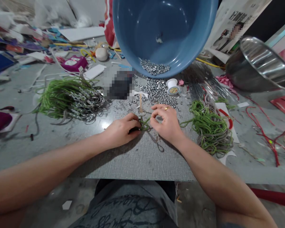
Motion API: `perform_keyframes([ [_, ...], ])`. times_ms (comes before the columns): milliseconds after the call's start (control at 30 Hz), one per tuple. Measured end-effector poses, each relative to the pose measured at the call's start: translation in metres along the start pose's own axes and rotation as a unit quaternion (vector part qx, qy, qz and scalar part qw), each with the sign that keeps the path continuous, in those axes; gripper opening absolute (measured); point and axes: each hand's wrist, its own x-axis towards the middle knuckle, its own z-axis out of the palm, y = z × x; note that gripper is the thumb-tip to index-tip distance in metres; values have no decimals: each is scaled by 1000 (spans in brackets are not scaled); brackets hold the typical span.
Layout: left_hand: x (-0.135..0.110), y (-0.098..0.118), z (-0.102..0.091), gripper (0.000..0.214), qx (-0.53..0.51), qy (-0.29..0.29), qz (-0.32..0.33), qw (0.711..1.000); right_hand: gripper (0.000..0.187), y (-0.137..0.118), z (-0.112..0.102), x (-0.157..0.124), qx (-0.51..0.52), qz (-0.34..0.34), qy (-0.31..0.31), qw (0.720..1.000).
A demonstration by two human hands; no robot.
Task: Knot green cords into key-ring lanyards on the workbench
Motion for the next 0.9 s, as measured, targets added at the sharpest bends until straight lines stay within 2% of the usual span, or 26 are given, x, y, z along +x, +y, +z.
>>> perform_keyframes([
  [200, 0, 3, -4, 15, -7, 1, -4, 1000, 10, 10, -2, 4, -66, 39, 27, 997],
  [433, 0, 3, -5, 13, -13, 12, 8, 1000, 11, 12, -2, 3, -234, 55, -52, 969],
  [633, 0, 1, -6, 15, -6, -1, 20, 1000, 13, 7, -1, 1, -314, 34, -119, 941],
  [767, 1, 0, -10, 16, -60, 6, 15, 998, 13, 6, -1, 0, -341, 22, -129, 931],
  [900, 3, -4, -19, 12, -141, 36, -36, 989, 13, 4, -2, 0, -356, 13, -135, 925],
])
